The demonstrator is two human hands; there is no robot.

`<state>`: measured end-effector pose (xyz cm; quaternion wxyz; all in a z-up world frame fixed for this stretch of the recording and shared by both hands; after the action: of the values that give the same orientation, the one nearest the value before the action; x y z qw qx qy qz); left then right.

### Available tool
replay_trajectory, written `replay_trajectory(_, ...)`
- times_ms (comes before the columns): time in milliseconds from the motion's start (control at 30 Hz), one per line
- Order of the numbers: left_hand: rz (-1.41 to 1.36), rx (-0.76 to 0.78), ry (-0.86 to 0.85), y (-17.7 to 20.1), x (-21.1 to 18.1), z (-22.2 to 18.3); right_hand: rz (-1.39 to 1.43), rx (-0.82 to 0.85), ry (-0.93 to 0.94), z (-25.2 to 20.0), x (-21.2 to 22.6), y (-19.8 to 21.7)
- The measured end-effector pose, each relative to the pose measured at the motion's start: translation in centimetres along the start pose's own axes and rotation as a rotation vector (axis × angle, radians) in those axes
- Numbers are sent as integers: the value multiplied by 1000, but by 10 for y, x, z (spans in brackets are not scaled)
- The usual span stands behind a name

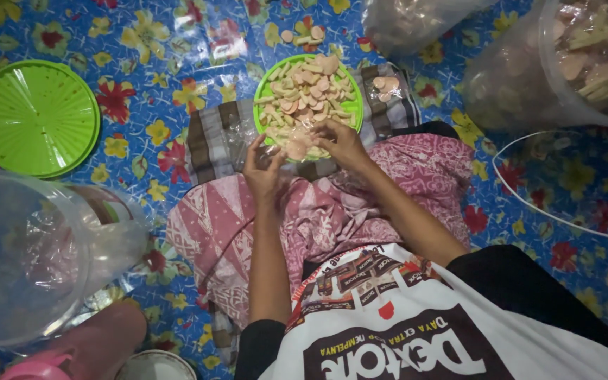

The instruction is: Sorting and inspecting sliced food items on a plate while sitting on the floor

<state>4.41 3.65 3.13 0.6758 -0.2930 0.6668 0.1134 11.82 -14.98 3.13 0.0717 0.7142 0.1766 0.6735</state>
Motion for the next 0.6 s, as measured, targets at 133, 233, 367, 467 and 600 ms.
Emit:
replay_trajectory(133, 32, -13, 10, 3, 17, 10, -125, 77, 88, 7, 1, 1)
replay_trajectory(233, 161, 33, -42, 3, 14, 21, -173, 132, 218, 13, 16, 0)
replay_trajectory(367, 214, 111, -112, -10, 3, 27, -225, 187, 348, 16, 28, -12)
replay_trajectory(467, 300, 163, -240, -14, 1, 27, -302, 275, 466, 17, 29, -25)
replay_trajectory(600, 305, 164, -255, -5, 29, 37, -310, 296, 517, 15, 38, -38)
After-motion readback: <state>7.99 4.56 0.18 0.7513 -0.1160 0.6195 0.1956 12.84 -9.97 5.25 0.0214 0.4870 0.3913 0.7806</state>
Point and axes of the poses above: each hand's wrist, its own z-axis towards the middle knuckle, its own y-axis out of the back of the hand, x = y × z, the point moved 6 cm from there along z, towards the middle knuckle, and after that the axes turned 8 degrees about -x, right-handed, at the moved point
